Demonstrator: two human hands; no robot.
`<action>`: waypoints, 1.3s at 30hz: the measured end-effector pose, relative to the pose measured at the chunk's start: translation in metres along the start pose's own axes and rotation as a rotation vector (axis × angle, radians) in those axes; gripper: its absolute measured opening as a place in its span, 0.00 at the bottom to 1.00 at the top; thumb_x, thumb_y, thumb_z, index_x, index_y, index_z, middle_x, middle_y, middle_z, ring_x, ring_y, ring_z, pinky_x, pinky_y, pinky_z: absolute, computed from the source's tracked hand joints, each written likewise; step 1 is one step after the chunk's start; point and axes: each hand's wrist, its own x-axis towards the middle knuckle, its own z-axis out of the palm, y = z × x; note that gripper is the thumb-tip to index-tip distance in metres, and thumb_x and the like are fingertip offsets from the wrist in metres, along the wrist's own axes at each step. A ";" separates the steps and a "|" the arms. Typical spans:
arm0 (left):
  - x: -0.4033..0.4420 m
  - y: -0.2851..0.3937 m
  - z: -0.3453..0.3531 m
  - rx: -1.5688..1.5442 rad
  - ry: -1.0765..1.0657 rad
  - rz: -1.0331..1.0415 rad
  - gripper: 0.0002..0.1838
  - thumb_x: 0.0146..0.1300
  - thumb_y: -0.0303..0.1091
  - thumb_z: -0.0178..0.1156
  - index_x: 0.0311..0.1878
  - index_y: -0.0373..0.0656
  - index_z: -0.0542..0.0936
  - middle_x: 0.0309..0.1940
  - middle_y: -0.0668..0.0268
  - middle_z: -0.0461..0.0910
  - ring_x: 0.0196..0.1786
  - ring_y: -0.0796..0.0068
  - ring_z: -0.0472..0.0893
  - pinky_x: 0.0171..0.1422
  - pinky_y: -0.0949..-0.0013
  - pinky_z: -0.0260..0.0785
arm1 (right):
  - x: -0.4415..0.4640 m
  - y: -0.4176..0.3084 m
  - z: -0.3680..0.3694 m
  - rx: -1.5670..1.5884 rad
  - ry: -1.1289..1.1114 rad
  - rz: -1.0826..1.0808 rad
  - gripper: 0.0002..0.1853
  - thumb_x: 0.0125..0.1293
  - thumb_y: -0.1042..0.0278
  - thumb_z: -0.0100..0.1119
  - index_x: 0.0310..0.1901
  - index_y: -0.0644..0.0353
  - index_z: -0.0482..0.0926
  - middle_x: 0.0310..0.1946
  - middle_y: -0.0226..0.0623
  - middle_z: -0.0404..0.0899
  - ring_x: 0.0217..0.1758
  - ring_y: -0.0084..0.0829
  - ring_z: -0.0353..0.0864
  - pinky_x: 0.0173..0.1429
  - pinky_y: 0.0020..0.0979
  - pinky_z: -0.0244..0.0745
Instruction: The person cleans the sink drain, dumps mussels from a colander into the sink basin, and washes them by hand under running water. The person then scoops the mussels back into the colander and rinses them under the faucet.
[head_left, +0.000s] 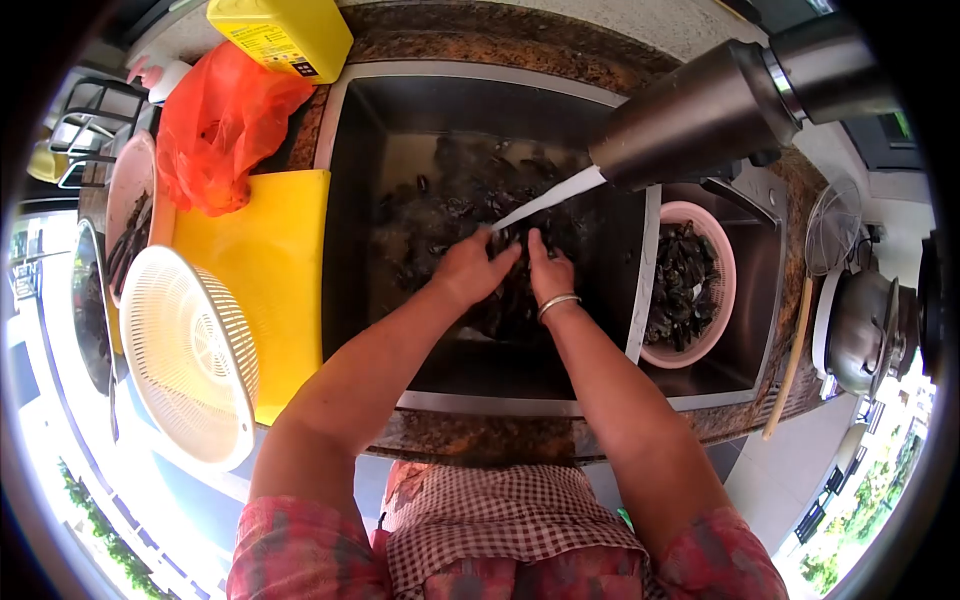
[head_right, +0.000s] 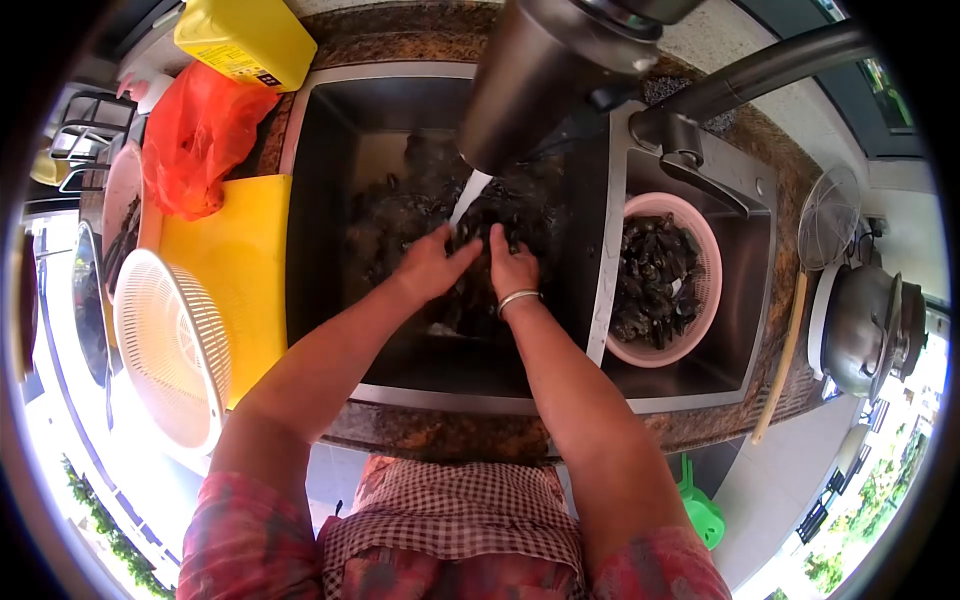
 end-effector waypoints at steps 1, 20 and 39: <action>0.002 0.013 -0.017 0.071 -0.008 -0.060 0.39 0.67 0.66 0.56 0.69 0.42 0.76 0.62 0.42 0.78 0.63 0.41 0.79 0.69 0.56 0.71 | -0.007 -0.011 -0.005 -0.135 0.093 -0.051 0.46 0.64 0.31 0.62 0.71 0.64 0.71 0.66 0.52 0.76 0.70 0.51 0.73 0.73 0.42 0.67; 0.011 0.045 -0.002 0.112 0.045 0.074 0.32 0.72 0.61 0.53 0.59 0.39 0.81 0.52 0.36 0.81 0.57 0.37 0.80 0.66 0.50 0.72 | 0.033 0.035 0.007 0.197 0.131 -0.075 0.32 0.73 0.41 0.54 0.64 0.62 0.78 0.63 0.51 0.78 0.65 0.43 0.78 0.67 0.37 0.71; 0.039 -0.016 0.032 0.350 -0.129 0.371 0.23 0.68 0.51 0.60 0.59 0.48 0.79 0.55 0.50 0.79 0.59 0.43 0.78 0.61 0.48 0.73 | 0.054 0.053 0.023 0.133 0.123 -0.231 0.24 0.71 0.45 0.57 0.47 0.59 0.88 0.46 0.52 0.87 0.57 0.42 0.85 0.64 0.40 0.74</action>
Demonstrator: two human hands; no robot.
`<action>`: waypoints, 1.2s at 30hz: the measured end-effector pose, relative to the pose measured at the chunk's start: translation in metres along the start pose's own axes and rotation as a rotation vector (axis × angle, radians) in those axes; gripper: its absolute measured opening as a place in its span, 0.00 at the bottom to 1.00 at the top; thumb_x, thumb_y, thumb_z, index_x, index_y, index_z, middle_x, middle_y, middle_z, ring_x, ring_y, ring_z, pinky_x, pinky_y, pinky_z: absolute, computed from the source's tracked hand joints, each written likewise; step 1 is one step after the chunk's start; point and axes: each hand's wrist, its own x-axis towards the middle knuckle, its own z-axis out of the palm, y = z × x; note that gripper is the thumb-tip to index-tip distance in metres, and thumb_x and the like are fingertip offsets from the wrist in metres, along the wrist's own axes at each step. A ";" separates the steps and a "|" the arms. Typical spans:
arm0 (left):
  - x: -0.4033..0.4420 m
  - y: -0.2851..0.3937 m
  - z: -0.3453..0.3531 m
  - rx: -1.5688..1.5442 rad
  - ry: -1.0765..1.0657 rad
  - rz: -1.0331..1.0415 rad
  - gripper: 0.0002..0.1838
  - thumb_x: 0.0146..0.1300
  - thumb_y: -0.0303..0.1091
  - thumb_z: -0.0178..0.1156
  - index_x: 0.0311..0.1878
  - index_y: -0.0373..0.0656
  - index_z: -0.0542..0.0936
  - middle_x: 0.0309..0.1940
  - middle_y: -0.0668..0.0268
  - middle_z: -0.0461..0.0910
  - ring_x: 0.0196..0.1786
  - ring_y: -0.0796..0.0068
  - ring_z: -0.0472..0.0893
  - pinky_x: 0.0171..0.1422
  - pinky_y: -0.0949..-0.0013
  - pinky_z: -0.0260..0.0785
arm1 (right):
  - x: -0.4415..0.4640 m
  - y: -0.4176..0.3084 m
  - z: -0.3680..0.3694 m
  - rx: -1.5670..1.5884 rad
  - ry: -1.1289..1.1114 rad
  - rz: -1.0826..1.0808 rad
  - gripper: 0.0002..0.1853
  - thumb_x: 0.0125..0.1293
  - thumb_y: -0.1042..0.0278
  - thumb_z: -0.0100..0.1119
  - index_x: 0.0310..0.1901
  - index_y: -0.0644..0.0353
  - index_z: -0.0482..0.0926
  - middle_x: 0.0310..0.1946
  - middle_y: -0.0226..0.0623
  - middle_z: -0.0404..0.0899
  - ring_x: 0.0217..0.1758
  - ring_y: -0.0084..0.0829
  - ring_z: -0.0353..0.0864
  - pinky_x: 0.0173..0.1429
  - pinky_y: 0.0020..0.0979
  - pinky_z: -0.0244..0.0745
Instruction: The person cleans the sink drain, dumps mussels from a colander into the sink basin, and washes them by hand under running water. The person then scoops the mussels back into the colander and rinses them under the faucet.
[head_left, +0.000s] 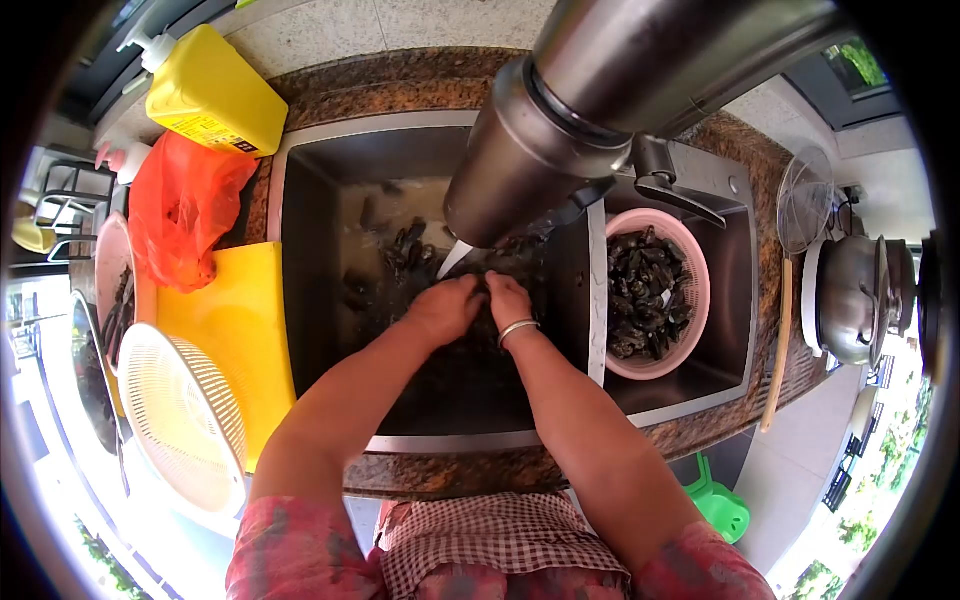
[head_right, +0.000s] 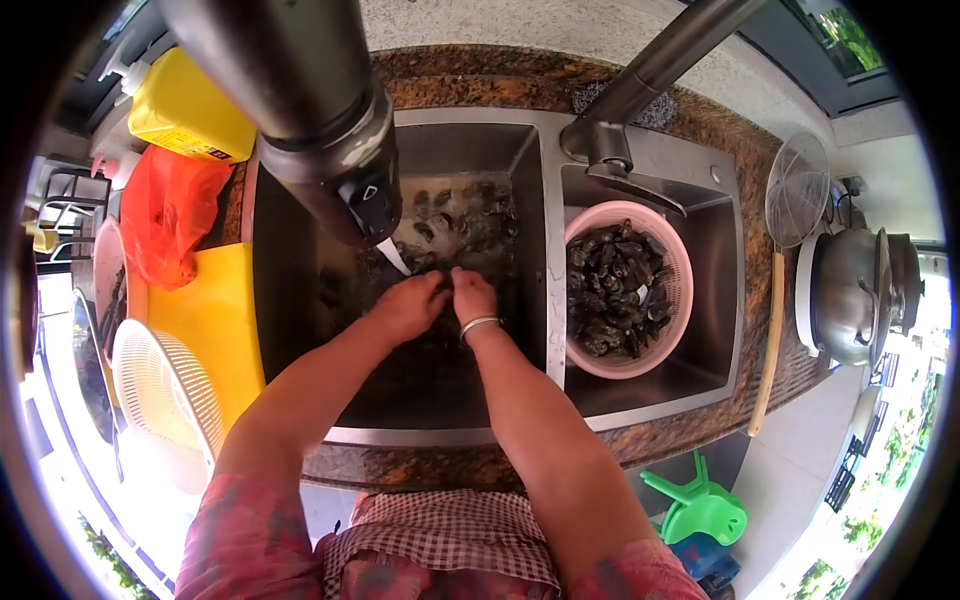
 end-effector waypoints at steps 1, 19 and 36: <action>-0.014 0.001 -0.017 0.015 -0.018 -0.094 0.23 0.68 0.52 0.59 0.59 0.48 0.80 0.53 0.50 0.80 0.57 0.43 0.79 0.59 0.49 0.74 | -0.007 -0.016 -0.001 0.023 -0.057 0.070 0.23 0.71 0.46 0.57 0.46 0.59 0.88 0.45 0.53 0.87 0.56 0.43 0.85 0.63 0.41 0.74; -0.021 0.000 0.004 -0.402 0.021 -0.349 0.36 0.68 0.61 0.57 0.73 0.49 0.70 0.64 0.42 0.77 0.68 0.44 0.75 0.71 0.53 0.68 | -0.027 -0.014 0.005 0.245 -0.327 0.363 0.38 0.73 0.32 0.52 0.66 0.62 0.76 0.63 0.46 0.78 0.63 0.40 0.77 0.64 0.41 0.71; 0.050 -0.018 -0.102 0.541 0.288 -0.172 0.36 0.59 0.57 0.67 0.69 0.55 0.73 0.73 0.52 0.64 0.78 0.49 0.60 0.80 0.39 0.50 | 0.045 -0.136 -0.001 -1.274 -0.075 -0.539 0.38 0.64 0.37 0.61 0.73 0.42 0.70 0.79 0.50 0.53 0.80 0.60 0.52 0.81 0.59 0.48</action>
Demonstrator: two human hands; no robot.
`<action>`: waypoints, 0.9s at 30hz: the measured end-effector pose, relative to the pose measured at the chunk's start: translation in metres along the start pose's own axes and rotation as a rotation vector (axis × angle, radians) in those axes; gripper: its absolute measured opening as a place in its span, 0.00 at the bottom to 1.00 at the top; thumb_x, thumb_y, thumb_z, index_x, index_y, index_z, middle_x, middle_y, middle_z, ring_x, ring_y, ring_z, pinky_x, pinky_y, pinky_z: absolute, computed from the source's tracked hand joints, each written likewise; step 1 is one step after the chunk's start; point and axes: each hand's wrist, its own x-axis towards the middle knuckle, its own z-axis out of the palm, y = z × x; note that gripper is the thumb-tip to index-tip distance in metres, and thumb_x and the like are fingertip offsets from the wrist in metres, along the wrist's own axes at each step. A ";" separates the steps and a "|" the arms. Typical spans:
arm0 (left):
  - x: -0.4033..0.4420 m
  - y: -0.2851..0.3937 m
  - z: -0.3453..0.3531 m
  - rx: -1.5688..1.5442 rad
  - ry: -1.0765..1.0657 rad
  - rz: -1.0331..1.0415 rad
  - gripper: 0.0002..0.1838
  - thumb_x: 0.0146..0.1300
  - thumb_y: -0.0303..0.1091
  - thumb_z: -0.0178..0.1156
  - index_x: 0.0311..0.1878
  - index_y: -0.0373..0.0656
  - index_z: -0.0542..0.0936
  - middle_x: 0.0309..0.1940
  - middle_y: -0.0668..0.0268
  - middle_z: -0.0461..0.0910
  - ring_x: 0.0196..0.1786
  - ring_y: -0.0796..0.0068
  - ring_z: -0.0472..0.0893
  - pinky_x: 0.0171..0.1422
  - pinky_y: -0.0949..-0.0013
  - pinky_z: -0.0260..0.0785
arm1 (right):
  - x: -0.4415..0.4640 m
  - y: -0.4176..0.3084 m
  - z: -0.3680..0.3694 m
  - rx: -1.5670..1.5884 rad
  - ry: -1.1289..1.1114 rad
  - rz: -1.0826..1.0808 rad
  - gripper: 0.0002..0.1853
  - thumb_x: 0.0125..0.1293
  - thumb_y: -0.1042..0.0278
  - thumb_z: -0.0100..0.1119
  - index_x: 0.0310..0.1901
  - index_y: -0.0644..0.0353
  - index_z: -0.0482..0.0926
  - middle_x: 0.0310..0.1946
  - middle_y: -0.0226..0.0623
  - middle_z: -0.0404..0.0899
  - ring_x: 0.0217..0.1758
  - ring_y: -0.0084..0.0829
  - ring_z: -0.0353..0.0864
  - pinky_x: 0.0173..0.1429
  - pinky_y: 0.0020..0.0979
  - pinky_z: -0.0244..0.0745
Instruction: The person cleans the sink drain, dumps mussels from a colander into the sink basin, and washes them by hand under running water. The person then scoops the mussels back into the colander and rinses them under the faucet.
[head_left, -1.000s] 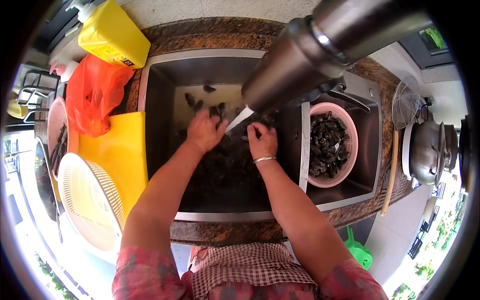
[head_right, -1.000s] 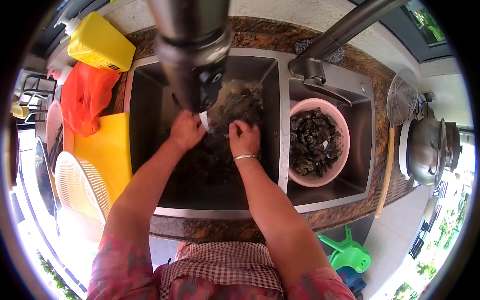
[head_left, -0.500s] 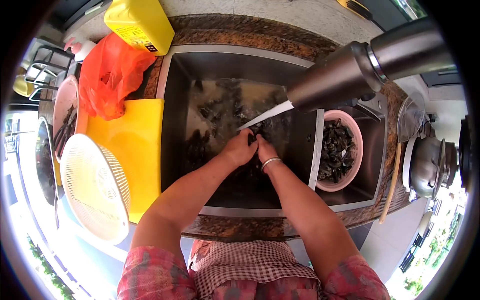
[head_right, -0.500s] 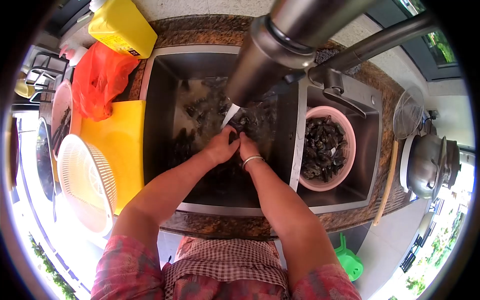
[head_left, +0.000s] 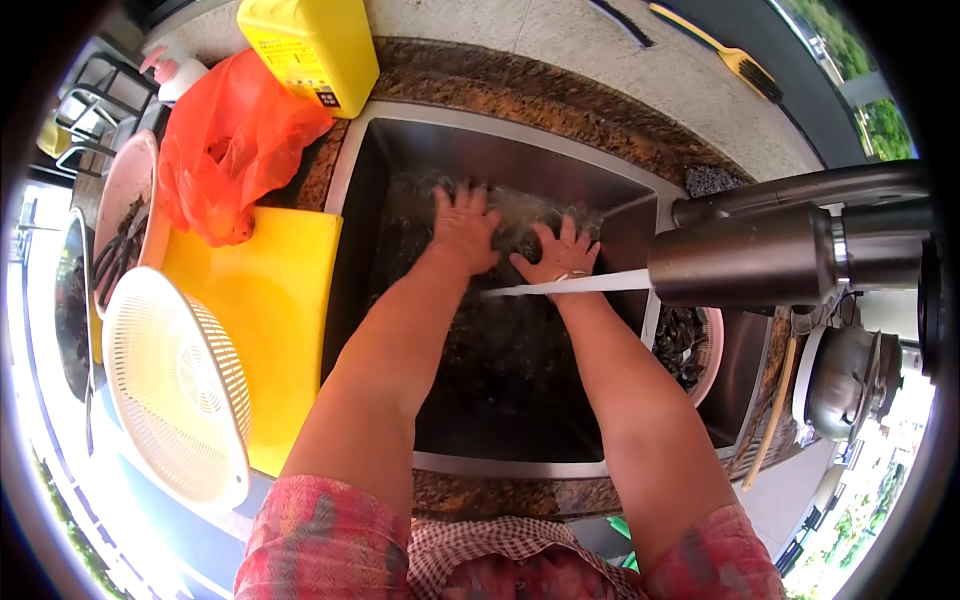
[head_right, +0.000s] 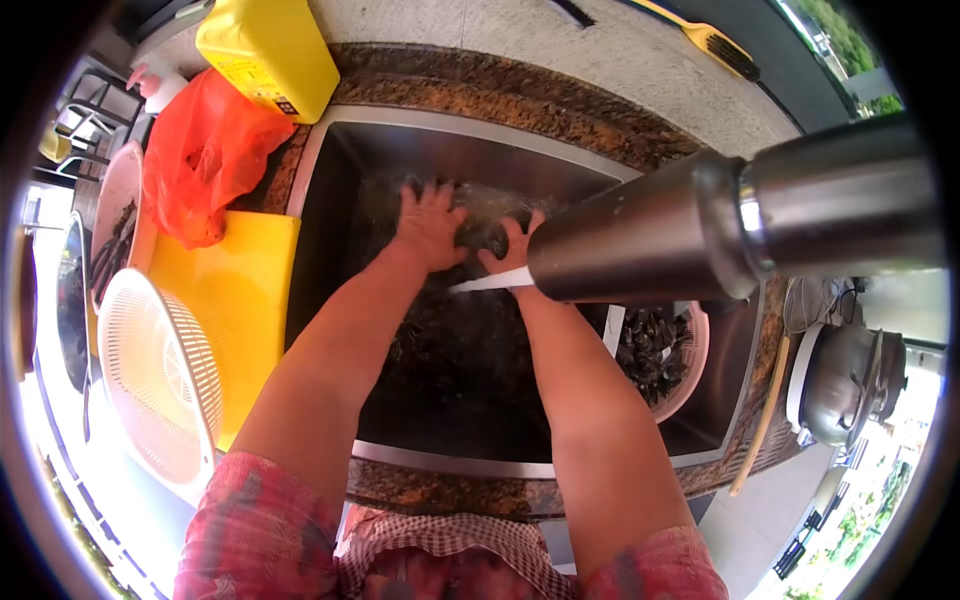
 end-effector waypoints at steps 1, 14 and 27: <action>-0.008 -0.010 0.000 -0.002 -0.076 -0.075 0.38 0.57 0.58 0.67 0.70 0.56 0.73 0.72 0.53 0.65 0.77 0.48 0.61 0.79 0.40 0.52 | -0.005 0.001 0.003 -0.031 -0.056 0.045 0.38 0.64 0.35 0.60 0.73 0.42 0.69 0.79 0.50 0.52 0.80 0.61 0.53 0.82 0.58 0.49; -0.142 -0.021 0.081 -0.556 -0.520 -0.573 0.37 0.68 0.68 0.54 0.71 0.53 0.72 0.71 0.53 0.70 0.72 0.48 0.70 0.73 0.38 0.62 | -0.116 -0.006 0.030 0.364 -0.702 0.287 0.43 0.69 0.28 0.48 0.72 0.57 0.72 0.74 0.49 0.68 0.76 0.44 0.68 0.73 0.45 0.67; -0.156 0.041 -0.027 -1.757 -0.382 -0.764 0.32 0.67 0.64 0.58 0.64 0.49 0.77 0.54 0.61 0.83 0.56 0.63 0.82 0.57 0.52 0.76 | -0.136 -0.032 0.005 1.979 -0.563 0.631 0.36 0.66 0.37 0.60 0.60 0.66 0.79 0.52 0.44 0.85 0.52 0.39 0.86 0.57 0.39 0.80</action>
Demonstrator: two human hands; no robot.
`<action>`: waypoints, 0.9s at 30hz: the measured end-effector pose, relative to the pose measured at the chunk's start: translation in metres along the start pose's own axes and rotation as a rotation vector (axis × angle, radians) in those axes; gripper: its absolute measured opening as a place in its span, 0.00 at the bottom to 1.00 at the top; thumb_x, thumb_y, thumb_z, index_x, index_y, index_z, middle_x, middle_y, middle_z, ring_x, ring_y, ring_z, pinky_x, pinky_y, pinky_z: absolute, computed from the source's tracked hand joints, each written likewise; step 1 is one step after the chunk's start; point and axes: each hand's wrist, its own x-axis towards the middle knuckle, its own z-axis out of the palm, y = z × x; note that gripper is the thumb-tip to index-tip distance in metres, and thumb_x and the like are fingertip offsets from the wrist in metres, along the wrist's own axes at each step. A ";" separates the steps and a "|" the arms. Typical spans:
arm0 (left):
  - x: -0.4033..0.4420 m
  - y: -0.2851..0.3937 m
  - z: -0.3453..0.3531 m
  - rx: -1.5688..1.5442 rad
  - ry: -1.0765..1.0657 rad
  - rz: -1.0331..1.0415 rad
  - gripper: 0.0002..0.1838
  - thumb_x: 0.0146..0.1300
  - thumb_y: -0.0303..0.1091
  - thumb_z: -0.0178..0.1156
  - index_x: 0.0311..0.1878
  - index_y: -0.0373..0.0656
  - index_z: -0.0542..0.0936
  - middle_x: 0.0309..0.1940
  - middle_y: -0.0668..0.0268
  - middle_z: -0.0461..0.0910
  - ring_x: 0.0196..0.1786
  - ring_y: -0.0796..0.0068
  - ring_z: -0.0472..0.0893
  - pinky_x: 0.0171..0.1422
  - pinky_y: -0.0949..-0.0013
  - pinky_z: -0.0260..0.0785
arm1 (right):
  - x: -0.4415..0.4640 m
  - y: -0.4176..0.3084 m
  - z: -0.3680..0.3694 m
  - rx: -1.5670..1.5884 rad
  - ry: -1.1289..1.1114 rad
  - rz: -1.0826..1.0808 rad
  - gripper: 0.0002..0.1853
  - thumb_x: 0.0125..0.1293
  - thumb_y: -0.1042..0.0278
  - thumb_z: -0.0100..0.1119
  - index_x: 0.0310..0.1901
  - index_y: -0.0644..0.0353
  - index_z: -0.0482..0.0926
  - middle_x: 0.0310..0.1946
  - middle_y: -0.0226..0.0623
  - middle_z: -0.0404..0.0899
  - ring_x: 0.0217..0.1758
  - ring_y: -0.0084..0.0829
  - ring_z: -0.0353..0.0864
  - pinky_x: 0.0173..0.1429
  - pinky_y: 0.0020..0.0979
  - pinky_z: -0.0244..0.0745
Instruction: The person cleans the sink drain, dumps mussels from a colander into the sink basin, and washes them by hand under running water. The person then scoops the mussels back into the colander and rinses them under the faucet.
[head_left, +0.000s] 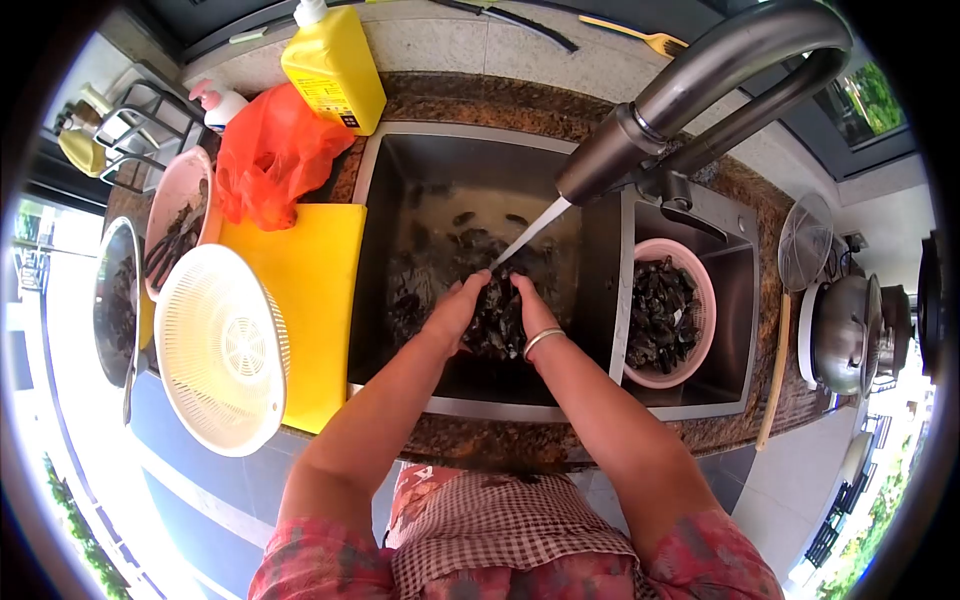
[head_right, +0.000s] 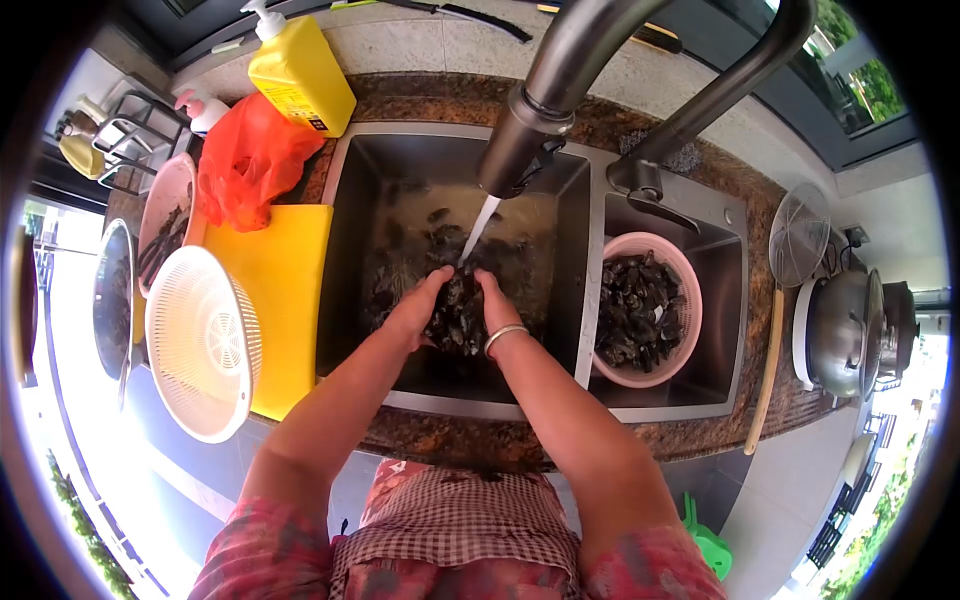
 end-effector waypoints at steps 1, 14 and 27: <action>-0.006 -0.007 0.002 -0.026 0.058 0.134 0.32 0.66 0.62 0.61 0.62 0.46 0.79 0.53 0.59 0.83 0.54 0.64 0.82 0.57 0.56 0.76 | -0.013 -0.003 0.006 -0.034 0.014 -0.058 0.38 0.65 0.36 0.61 0.60 0.67 0.79 0.52 0.44 0.85 0.52 0.39 0.85 0.57 0.39 0.80; -0.100 0.021 -0.001 -0.041 0.160 0.442 0.27 0.68 0.53 0.64 0.57 0.38 0.82 0.49 0.62 0.86 0.51 0.74 0.82 0.60 0.70 0.72 | -0.101 -0.015 0.070 -0.005 0.003 -0.247 0.35 0.65 0.40 0.64 0.56 0.70 0.79 0.47 0.43 0.85 0.46 0.37 0.88 0.53 0.40 0.84; -0.271 0.089 -0.084 -0.225 0.480 0.922 0.29 0.69 0.55 0.63 0.56 0.36 0.82 0.47 0.61 0.85 0.48 0.73 0.82 0.57 0.71 0.72 | -0.175 -0.018 0.242 -0.201 -0.458 -0.469 0.29 0.66 0.44 0.65 0.55 0.65 0.82 0.48 0.38 0.85 0.48 0.29 0.84 0.54 0.31 0.79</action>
